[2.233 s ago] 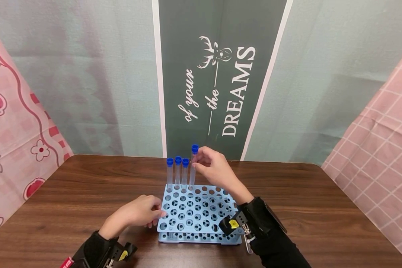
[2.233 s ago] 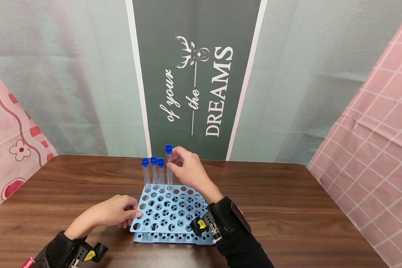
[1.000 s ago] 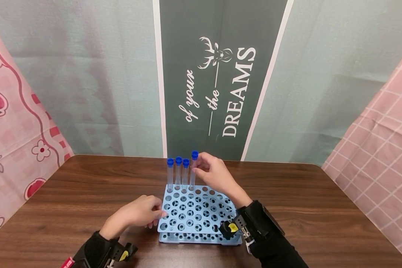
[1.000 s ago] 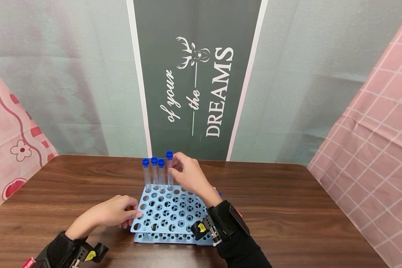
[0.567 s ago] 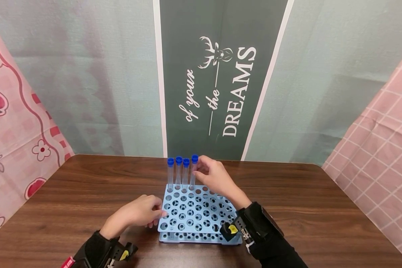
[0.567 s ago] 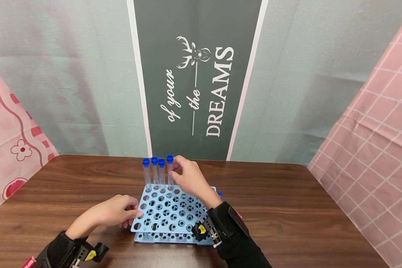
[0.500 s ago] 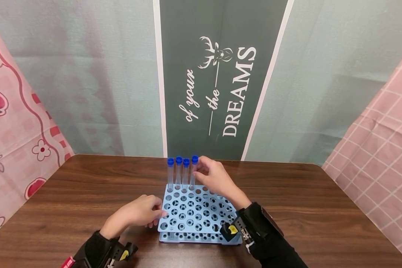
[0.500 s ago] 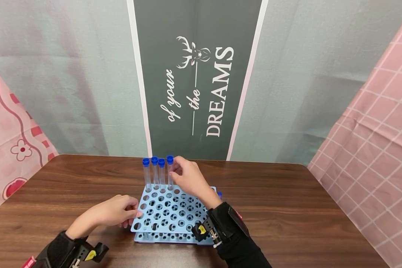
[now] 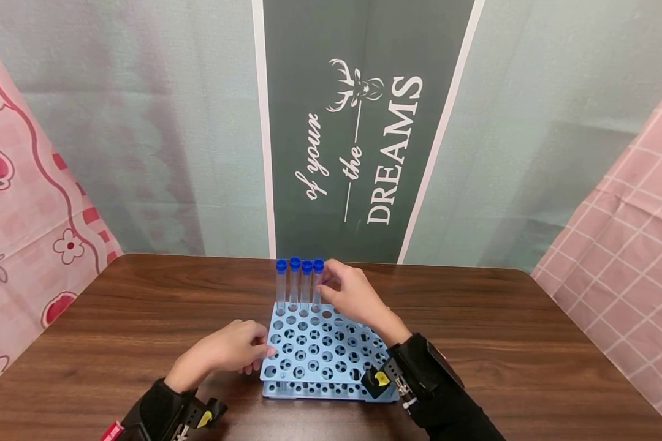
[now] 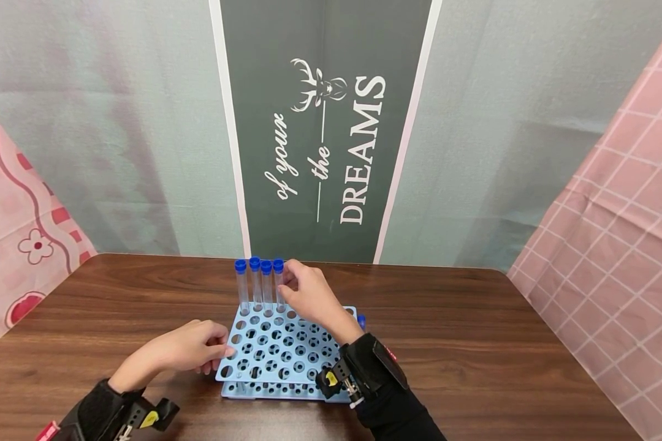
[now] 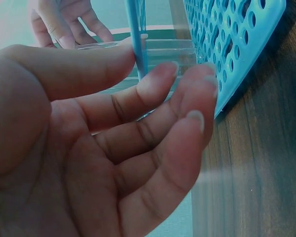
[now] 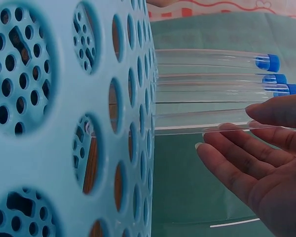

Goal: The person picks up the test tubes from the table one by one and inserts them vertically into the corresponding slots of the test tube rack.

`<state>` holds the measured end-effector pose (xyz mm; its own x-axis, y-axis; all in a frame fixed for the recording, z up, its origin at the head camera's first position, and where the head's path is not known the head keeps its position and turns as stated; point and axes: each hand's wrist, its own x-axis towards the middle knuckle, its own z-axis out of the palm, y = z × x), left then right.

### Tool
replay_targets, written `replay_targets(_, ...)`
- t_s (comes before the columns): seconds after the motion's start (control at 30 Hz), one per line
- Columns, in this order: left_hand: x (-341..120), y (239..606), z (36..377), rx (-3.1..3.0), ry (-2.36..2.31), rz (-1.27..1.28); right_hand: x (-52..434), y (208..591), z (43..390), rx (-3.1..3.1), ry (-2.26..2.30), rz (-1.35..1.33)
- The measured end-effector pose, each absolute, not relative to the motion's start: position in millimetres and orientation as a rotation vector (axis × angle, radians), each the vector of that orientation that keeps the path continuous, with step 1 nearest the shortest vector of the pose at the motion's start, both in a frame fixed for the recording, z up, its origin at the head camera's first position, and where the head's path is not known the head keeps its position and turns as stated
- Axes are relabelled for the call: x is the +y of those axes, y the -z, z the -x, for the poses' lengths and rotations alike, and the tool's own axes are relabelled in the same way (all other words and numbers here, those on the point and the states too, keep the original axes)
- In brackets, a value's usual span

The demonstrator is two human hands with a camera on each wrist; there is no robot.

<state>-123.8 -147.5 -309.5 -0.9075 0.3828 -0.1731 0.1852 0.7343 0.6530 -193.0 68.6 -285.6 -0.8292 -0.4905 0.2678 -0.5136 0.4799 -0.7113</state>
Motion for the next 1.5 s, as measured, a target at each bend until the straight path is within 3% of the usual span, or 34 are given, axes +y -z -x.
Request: replay_targets(1.5, -149, 310, 122, 2.639, -0.959, -0.470, 87, 282, 189, -2.646, -1.318, -0.853)
